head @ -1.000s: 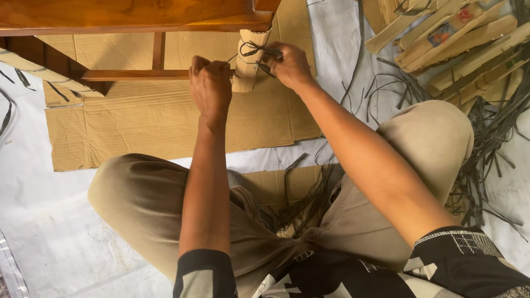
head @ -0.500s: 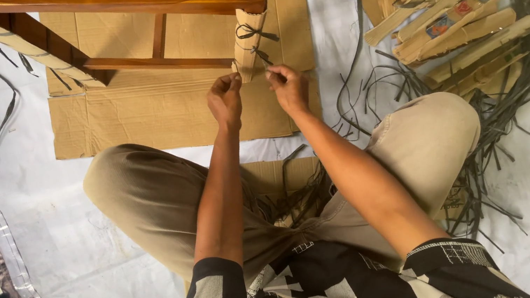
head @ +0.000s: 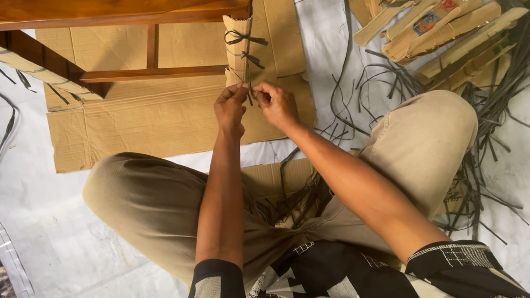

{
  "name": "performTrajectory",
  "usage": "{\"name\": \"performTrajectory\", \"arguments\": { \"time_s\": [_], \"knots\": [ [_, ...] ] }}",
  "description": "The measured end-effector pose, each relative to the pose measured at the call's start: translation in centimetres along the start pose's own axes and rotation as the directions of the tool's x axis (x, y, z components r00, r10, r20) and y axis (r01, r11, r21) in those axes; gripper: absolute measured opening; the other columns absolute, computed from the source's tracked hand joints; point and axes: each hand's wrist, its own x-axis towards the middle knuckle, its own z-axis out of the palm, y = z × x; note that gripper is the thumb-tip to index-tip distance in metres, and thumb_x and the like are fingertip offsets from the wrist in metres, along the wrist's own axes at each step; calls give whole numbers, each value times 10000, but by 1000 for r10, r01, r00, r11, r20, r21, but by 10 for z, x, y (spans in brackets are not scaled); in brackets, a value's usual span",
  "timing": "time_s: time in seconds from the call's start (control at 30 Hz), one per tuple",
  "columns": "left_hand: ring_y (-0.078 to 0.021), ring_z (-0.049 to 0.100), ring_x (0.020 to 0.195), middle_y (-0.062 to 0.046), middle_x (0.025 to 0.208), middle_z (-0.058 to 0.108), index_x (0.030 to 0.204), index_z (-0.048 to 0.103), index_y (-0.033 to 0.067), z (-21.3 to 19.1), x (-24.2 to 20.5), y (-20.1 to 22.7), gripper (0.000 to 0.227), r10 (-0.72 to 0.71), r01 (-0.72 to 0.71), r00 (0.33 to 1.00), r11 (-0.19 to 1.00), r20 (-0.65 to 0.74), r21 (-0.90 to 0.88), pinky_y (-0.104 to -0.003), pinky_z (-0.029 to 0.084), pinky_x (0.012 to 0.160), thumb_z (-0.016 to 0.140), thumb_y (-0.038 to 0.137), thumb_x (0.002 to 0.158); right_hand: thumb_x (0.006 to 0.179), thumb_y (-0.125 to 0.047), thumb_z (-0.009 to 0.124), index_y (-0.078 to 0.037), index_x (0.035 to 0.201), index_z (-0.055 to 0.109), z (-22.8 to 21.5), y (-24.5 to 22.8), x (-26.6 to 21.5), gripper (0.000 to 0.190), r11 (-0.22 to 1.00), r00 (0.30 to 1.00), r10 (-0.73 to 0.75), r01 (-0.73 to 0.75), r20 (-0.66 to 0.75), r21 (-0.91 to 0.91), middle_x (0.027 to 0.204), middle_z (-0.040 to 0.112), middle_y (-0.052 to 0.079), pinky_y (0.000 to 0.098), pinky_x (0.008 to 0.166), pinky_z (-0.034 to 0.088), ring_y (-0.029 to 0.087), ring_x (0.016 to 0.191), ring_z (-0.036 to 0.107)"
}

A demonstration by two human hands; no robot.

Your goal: Wrapping protective cardboard around furniture legs and securing them with plastic ties.

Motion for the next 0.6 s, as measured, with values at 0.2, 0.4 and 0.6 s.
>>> {"name": "performTrajectory", "arguments": {
  "time_s": [0.2, 0.4, 0.6],
  "knots": [
    [-141, 709, 933, 33, 896, 752, 951, 763, 202, -2, 27, -24, 179, -80, 78, 994, 996, 75, 29, -349, 416, 862, 833, 314, 830, 918, -50, 692, -163, 896, 732, -4, -4, -8, 122, 996, 996, -31, 23, 85, 91, 732, 747, 73, 336, 596, 602, 213, 612, 738],
    [-124, 714, 905, 18, 870, 757, 959, 806, 201, 0, 14, -10, 203, -70, 68, 997, 996, 38, 53, -303, 425, 838, 860, 296, 788, 939, -181, 707, -165, 982, 783, -10, 6, -6, 88, 993, 997, 55, -60, 48, 105, 826, 761, 129, 393, 686, 593, 319, 768, 746],
    [-196, 705, 1025, -60, 931, 764, 1021, 829, 184, -4, 24, -21, 279, -44, 40, 998, 994, 40, 98, -413, 454, 969, 886, 326, 788, 955, -256, 743, -178, 1006, 801, -3, -1, 15, 110, 965, 984, 169, -155, -48, 211, 909, 788, 85, 378, 756, 583, 231, 831, 750]
  ]
}}
